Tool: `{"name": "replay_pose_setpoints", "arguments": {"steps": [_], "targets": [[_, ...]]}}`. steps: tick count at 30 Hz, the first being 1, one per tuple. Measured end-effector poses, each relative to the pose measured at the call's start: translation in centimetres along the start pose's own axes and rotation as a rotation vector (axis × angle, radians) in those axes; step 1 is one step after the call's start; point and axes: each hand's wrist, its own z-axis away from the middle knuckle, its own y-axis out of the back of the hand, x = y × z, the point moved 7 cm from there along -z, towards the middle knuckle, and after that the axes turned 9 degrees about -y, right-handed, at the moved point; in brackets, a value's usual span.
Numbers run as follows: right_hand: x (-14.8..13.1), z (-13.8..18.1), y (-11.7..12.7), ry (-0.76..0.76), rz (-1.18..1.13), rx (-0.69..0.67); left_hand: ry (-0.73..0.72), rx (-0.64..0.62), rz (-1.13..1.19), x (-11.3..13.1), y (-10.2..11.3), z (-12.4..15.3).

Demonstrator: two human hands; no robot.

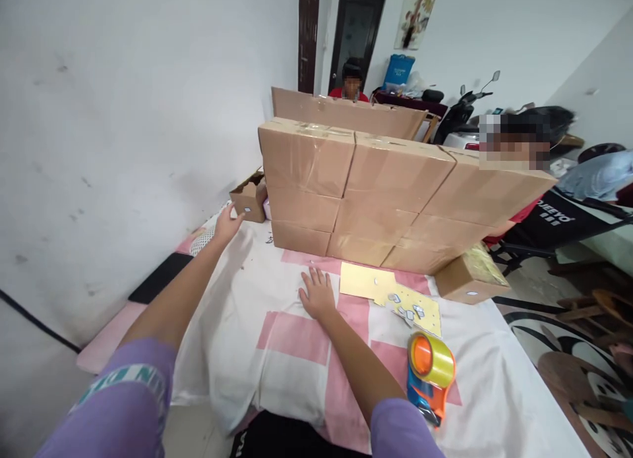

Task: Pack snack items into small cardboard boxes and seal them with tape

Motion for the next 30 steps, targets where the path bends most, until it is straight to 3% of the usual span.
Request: {"name": "replay_pose_setpoints", "arguments": {"steps": [3,7,11,16,19,22,26,30], "targets": [[0.1,-0.2,-0.1,0.002,0.010,0.002,-0.047,-0.044,-0.063,-0.2,-0.7,-6.0],[0.1,-0.2,-0.1,-0.002,0.011,0.011,-0.049,-0.161,-0.129,-0.7,-1.8,-10.1],[0.2,-0.3,-0.1,-0.008,0.012,0.005,0.017,-0.160,-0.214,-1.7,-1.4,-11.1],[0.2,-0.3,-0.1,-0.007,0.003,0.016,-0.076,-0.172,-0.267,-0.1,0.5,-10.2],[0.2,-0.2,0.1,-0.005,-0.011,0.026,-0.163,-0.113,-0.284,1.9,3.5,-8.4],[0.2,-0.1,0.2,-0.014,-0.078,0.026,-0.255,-0.025,-0.298,4.3,8.0,-4.7],[0.1,0.3,0.6,-0.031,-0.268,0.004,-0.382,0.013,-0.269,7.7,13.8,3.1],[0.1,1.0,2.0,-0.025,-0.362,0.012,-0.501,0.041,-0.166,10.2,17.6,12.1]]}}
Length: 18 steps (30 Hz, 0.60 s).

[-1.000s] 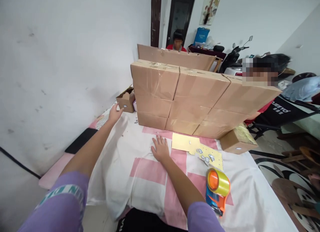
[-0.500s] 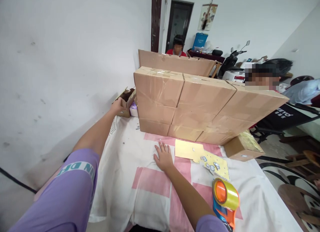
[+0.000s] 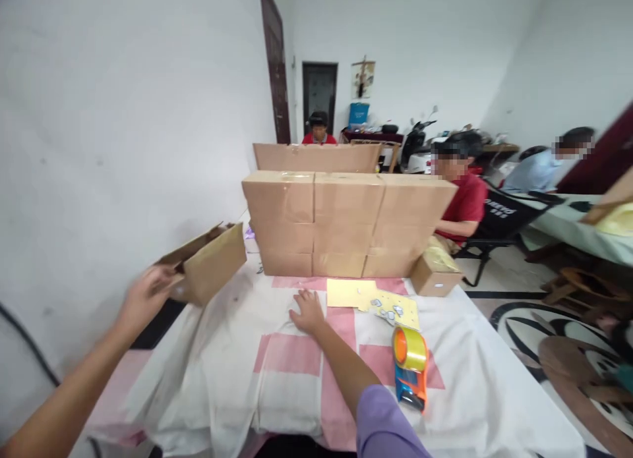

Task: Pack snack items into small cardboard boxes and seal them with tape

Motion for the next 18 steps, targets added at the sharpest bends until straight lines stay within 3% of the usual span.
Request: {"name": "replay_pose_setpoints", "arguments": {"steps": [2,5,8,10,14,18], "targets": [[-0.1,0.9,1.2,0.008,-0.048,0.010,-0.038,0.023,0.056,2.2,1.0,3.5],[-0.5,4.0,4.0,0.067,-0.289,-0.005,0.040,-0.081,0.216,4.9,-0.4,8.3],[-1.1,9.4,7.9,0.148,-0.774,-0.087,0.102,-0.239,0.393,8.7,-3.7,11.8],[-0.9,13.4,10.7,0.142,-0.925,-0.104,0.122,-0.360,0.508,11.7,-6.3,13.2],[0.1,20.0,15.4,0.143,-0.739,-0.021,0.094,-0.528,0.604,17.1,-10.1,13.2],[1.2,23.7,17.3,0.119,-0.323,-0.039,-0.065,-0.829,0.400,20.9,-12.1,11.5]]}}
